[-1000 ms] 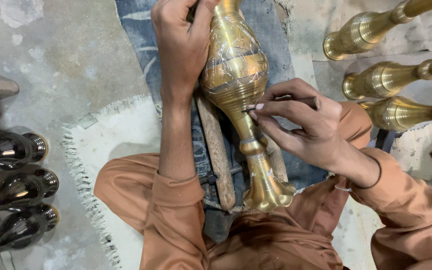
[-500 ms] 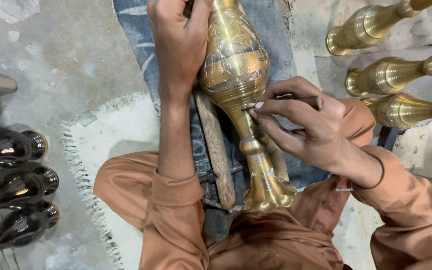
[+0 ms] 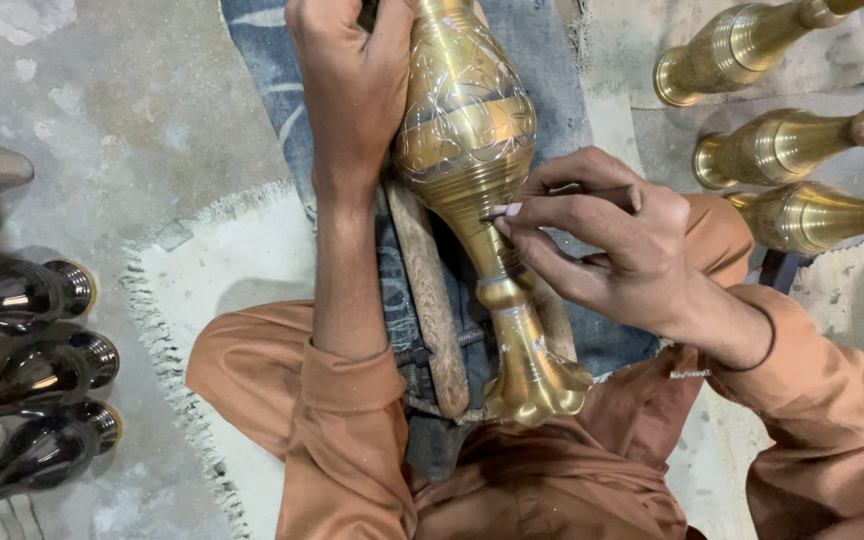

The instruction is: The person sits cross-legged on the floor with a brass vase held in a simple clamp on their lap. They first carve a decorative pattern into the vase with a small hand engraving tool, then hold a punch against the vase and strike it with a large wooden mallet to work the design, repositioning the vase as they go.

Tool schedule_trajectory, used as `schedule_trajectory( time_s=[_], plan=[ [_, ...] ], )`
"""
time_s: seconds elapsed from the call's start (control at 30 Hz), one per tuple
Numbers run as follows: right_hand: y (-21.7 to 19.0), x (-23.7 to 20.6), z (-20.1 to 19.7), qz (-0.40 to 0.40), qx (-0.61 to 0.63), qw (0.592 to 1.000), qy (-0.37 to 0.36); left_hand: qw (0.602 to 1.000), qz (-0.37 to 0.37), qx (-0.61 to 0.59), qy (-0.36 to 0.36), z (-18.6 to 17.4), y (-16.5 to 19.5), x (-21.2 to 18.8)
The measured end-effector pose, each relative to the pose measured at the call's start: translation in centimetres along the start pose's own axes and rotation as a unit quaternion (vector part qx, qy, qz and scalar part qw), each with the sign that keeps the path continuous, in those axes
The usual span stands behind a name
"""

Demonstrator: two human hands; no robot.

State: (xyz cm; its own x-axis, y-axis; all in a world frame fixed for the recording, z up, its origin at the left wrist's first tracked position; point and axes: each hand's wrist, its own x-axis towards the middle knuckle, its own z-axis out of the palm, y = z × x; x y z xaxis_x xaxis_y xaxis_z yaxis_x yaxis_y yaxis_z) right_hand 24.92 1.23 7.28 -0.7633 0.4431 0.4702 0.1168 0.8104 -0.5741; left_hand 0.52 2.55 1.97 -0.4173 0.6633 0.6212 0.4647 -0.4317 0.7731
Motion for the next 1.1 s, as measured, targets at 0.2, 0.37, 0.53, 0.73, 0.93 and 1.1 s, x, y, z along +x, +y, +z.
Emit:
schedule_trajectory(
  time_s=[0.2, 0.37, 0.53, 0.73, 0.93, 1.1],
  plan=[
    [0.4, 0.4, -0.5, 0.009, 0.033, 0.999, -0.038, 1.000, -0.006, -0.023, -0.003, -0.1, 0.2, 0.1],
    [0.2, 0.2, -0.1, 0.008, 0.002, 1.000, -0.019, 0.999, 0.004, -0.031, -0.007, -0.2, 0.3, 0.3],
    [0.9, 0.4, -0.4, 0.000, 0.018, 0.999, -0.040, 1.000, 0.010, -0.022, -0.003, -0.3, 0.4, 0.4],
    [1.1, 0.4, -0.3, -0.005, 0.025, 0.999, -0.032, 0.999, -0.019, -0.033, -0.008, -0.4, 0.7, 0.5],
    [1.7, 0.8, -0.5, -0.018, 0.057, 0.996, -0.061, 1.000, -0.005, -0.025, -0.013, -0.6, 0.8, 0.5],
    [1.9, 1.0, -0.4, -0.021, 0.046, 0.997, -0.056, 0.998, 0.017, -0.051, -0.021, -0.7, 0.7, 0.6]
  ],
)
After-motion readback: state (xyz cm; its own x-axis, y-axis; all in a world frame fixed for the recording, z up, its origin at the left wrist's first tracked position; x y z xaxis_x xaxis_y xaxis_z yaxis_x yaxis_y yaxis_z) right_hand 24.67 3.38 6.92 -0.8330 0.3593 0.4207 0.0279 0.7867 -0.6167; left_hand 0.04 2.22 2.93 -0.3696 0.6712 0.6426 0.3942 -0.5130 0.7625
